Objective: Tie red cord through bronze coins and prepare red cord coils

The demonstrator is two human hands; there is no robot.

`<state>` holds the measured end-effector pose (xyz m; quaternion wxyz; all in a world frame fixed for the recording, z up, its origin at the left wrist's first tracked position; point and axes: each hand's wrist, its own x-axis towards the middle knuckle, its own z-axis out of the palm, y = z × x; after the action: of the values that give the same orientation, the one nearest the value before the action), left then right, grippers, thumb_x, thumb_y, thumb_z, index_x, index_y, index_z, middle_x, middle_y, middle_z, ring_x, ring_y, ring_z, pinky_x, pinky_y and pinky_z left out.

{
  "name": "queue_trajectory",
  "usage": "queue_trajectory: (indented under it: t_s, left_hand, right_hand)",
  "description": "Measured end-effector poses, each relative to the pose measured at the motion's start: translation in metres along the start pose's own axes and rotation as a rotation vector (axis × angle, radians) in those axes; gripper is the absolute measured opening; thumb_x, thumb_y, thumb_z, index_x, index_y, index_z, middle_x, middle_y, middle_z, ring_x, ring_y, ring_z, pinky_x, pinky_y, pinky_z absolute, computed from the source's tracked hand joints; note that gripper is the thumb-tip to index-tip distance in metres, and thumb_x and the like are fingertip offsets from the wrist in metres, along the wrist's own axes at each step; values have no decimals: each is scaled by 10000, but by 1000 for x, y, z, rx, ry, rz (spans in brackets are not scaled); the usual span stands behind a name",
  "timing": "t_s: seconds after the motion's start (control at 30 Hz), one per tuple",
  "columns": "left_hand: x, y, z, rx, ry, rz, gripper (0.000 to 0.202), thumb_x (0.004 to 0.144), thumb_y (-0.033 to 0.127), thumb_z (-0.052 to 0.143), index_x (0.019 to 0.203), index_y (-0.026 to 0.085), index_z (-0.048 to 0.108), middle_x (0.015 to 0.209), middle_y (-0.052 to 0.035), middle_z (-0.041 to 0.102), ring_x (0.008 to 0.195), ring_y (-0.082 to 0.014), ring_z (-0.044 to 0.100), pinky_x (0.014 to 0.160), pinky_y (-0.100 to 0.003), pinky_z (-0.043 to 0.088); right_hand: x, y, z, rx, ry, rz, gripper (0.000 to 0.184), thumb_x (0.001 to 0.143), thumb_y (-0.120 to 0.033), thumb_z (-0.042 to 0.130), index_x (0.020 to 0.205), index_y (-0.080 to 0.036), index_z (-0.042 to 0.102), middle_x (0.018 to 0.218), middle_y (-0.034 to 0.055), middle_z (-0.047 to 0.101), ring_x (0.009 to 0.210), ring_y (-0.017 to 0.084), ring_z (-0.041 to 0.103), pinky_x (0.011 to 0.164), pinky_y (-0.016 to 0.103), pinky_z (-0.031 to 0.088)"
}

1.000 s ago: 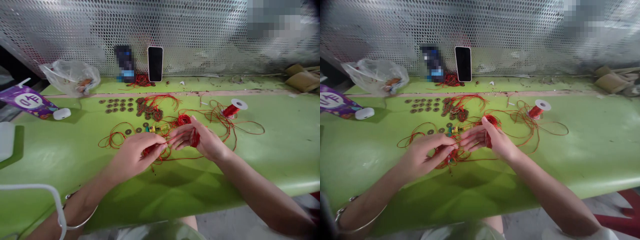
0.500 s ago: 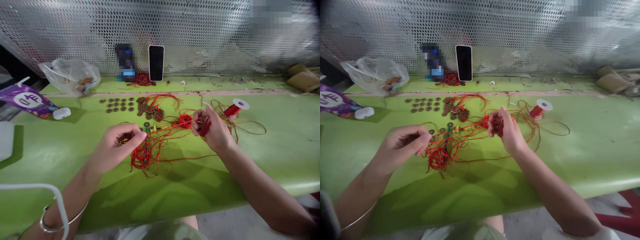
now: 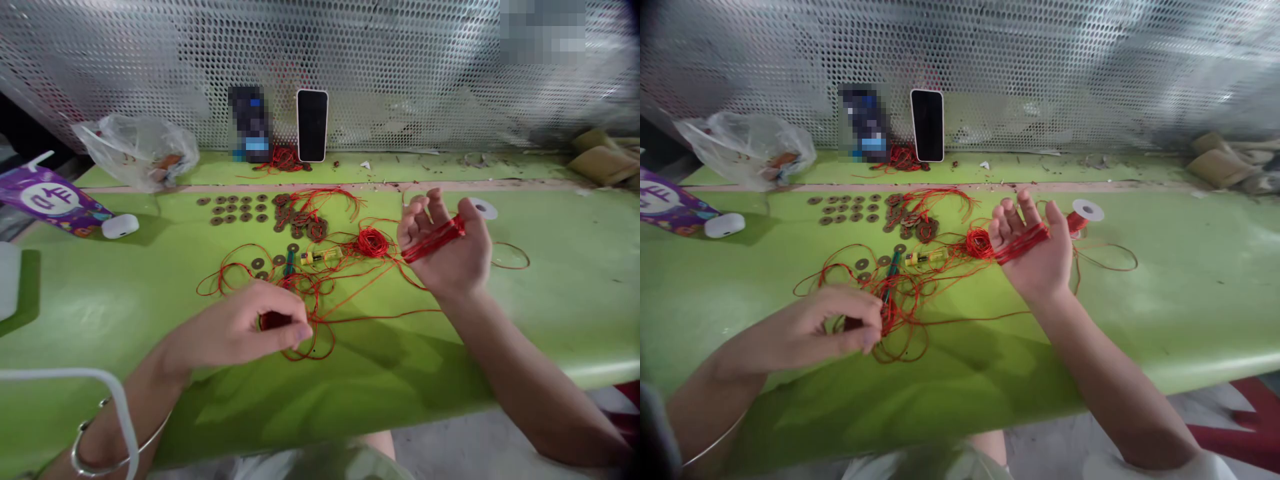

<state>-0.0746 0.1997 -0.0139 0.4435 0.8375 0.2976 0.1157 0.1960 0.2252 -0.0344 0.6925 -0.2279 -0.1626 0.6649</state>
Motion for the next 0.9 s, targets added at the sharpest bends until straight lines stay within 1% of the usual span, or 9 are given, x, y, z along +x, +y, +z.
queue_trajectory:
  t_s: [0.1, 0.2, 0.33, 0.43, 0.5, 0.57, 0.67, 0.77, 0.9]
  left_hand:
    - [6, -1, 9, 52, -184, -9, 317, 915, 279, 496, 635, 157, 579, 586, 28, 533, 559, -89, 481, 572, -196, 363]
    - [11, -8, 18, 127, -256, -70, 333, 913, 285, 481, 611, 159, 541, 576, 32, 504, 527, -89, 451, 529, -208, 316]
    - [12, -28, 16, 354, -83, -267, 461, 943, 424, 394, 580, 166, 512, 549, 7, 521, 506, -121, 495, 501, -241, 271]
    - [10, -41, 3, 519, 65, -397, 478, 927, 472, 399, 595, 173, 569, 570, -25, 574, 522, -158, 530, 503, -259, 285]
    - [9, -44, -4, 573, 127, -379, 377, 921, 420, 427, 732, 184, 653, 745, -49, 650, 661, -191, 594, 588, -272, 381]
    - [11, -38, -5, 619, 183, -260, 275, 889, 379, 497, 1012, 201, 667, 1029, -80, 647, 914, -236, 601, 783, -327, 447]
    - [18, -20, 12, 636, 209, -74, 502, 842, 427, 577, 1293, 213, 520, 1270, -115, 512, 1185, -278, 463, 990, -421, 398]
    - [27, -1, 37, 794, 273, -7, 422, 876, 458, 536, 1226, 226, 581, 1184, -125, 530, 1141, -298, 470, 979, -477, 405]
    - [34, 16, 60, 1025, 478, -26, 340, 903, 417, 521, 1156, 212, 621, 1283, -182, 502, 1160, -361, 455, 956, -555, 381]
  right_hand:
    - [-3, -5, 3, 209, -19, 61, 282, 923, -372, 371, 951, -207, 598, 827, -3, 656, 751, 86, 652, 697, 197, 544]
    - [-13, -7, 5, 314, -129, 166, 290, 938, -389, 357, 956, -211, 586, 725, -53, 650, 605, 31, 634, 581, 122, 510]
    - [-25, -4, 6, 489, -460, 365, 379, 962, -391, 280, 806, -188, 560, 499, -103, 571, 375, 5, 549, 355, 53, 337]
    - [-27, -1, 5, 603, -670, 378, 370, 979, -356, 283, 759, -185, 528, 462, -92, 557, 320, 9, 515, 342, 71, 348]
    - [-28, 1, 5, 497, -666, 350, 396, 985, -400, 270, 768, -194, 531, 471, -99, 549, 258, -9, 422, 333, 78, 323]
    - [-30, 2, 6, 274, -589, 345, 464, 962, -516, 256, 742, -210, 526, 443, -118, 485, 209, -13, 285, 310, 97, 266]
    - [-34, 5, 10, -76, -430, 366, 545, 907, -652, 226, 644, -222, 433, 390, -123, 335, 207, 18, 198, 303, 139, 218]
    - [-37, 9, 14, -232, -375, 395, 553, 875, -707, 199, 623, -236, 346, 394, -113, 301, 230, 46, 233, 304, 166, 224]
    - [-37, 11, 17, -277, -399, 379, 561, 827, -760, 236, 623, -243, 311, 408, -109, 283, 251, 57, 246, 302, 184, 234]
